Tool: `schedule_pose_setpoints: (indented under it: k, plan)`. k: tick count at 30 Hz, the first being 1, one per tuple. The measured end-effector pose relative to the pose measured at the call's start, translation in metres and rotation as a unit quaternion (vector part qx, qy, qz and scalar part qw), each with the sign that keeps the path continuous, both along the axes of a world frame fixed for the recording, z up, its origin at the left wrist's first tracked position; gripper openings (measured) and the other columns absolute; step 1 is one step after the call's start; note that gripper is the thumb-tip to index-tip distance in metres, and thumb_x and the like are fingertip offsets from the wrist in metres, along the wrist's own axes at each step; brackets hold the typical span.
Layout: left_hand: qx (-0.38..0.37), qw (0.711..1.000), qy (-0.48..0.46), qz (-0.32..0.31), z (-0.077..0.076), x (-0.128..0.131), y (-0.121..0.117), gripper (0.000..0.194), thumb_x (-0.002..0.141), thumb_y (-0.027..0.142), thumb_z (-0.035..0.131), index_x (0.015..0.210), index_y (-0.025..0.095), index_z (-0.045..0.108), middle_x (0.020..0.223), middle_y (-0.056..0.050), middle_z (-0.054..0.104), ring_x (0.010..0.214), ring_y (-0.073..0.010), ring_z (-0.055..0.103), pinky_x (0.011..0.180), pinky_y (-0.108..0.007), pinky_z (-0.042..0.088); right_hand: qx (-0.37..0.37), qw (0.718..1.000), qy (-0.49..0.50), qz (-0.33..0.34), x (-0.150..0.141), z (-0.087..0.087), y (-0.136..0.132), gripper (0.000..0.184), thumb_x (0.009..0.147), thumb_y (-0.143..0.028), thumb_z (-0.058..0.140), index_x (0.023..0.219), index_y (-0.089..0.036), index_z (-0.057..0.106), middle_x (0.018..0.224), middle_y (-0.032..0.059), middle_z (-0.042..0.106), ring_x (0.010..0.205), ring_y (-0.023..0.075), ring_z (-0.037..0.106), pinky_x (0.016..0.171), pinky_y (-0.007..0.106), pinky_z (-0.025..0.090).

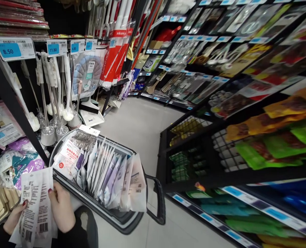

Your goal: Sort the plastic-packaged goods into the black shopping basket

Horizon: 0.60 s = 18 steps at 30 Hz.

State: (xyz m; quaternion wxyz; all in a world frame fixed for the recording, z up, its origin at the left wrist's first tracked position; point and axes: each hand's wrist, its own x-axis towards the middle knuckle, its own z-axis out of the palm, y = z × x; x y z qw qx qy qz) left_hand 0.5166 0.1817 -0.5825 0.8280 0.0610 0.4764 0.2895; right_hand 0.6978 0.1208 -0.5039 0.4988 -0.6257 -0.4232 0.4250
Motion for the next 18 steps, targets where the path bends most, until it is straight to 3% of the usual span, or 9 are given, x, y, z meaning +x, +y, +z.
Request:
schedule_pose_setpoints:
  k: [3,7,12,15,18]
  plan:
    - [0.004,1.000,-0.008,-0.017,0.007,0.010,-0.004,0.026,0.044,0.012,0.082,0.066,0.014,0.069,0.064,-0.006,0.071,0.086,-0.0341,0.065,0.078,-0.039,0.053,0.016,0.998,0.051,-0.025,0.000,-0.007,-0.009,0.030,0.088,-0.033,0.033,0.089,-0.016,0.058,0.081,0.0049,0.061,0.079,0.0173,0.056,0.071,0.027,0.043]
    - [-0.004,0.998,-0.034,-0.060,0.014,0.021,-0.012,0.029,0.051,0.014,0.078,0.079,0.014,0.070,0.071,-0.007,0.073,0.093,-0.0357,0.063,0.075,-0.042,0.054,-0.020,0.994,-0.090,-0.063,-0.004,-0.002,-0.021,0.028,0.089,-0.027,0.030,0.080,-0.019,0.056,0.069,0.0035,0.058,0.066,0.0175,0.054,0.060,0.026,0.038]
    - [-0.077,0.990,-0.079,-0.090,0.006,0.019,-0.030,0.043,0.059,0.012,0.073,0.101,0.015,0.065,0.079,-0.010,0.073,0.098,-0.0380,0.060,0.071,-0.046,0.055,-0.008,0.963,-0.240,-0.120,0.012,0.027,-0.039,0.028,0.090,-0.026,0.028,0.073,-0.021,0.049,0.059,0.0025,0.054,0.052,0.0168,0.051,0.051,0.026,0.034]
    - [-0.080,0.989,-0.086,-0.089,0.001,0.008,-0.035,0.051,0.053,0.004,0.074,0.101,0.019,0.065,0.077,-0.009,0.073,0.096,-0.0377,0.061,0.072,-0.045,0.055,-0.020,0.950,-0.269,-0.154,0.045,0.052,-0.042,0.028,0.091,-0.029,0.029,0.071,-0.021,0.046,0.053,0.0007,0.050,0.045,0.0154,0.050,0.046,0.025,0.033]
    - [-0.047,0.995,-0.054,-0.066,-0.004,-0.008,-0.028,0.048,0.048,0.002,0.076,0.092,0.019,0.068,0.073,-0.007,0.073,0.092,-0.0377,0.063,0.073,-0.046,0.054,-0.069,0.918,-0.341,-0.188,0.077,0.072,-0.025,0.025,0.091,-0.026,0.030,0.077,-0.019,0.049,0.053,0.0016,0.052,0.044,0.0160,0.051,0.045,0.025,0.032]
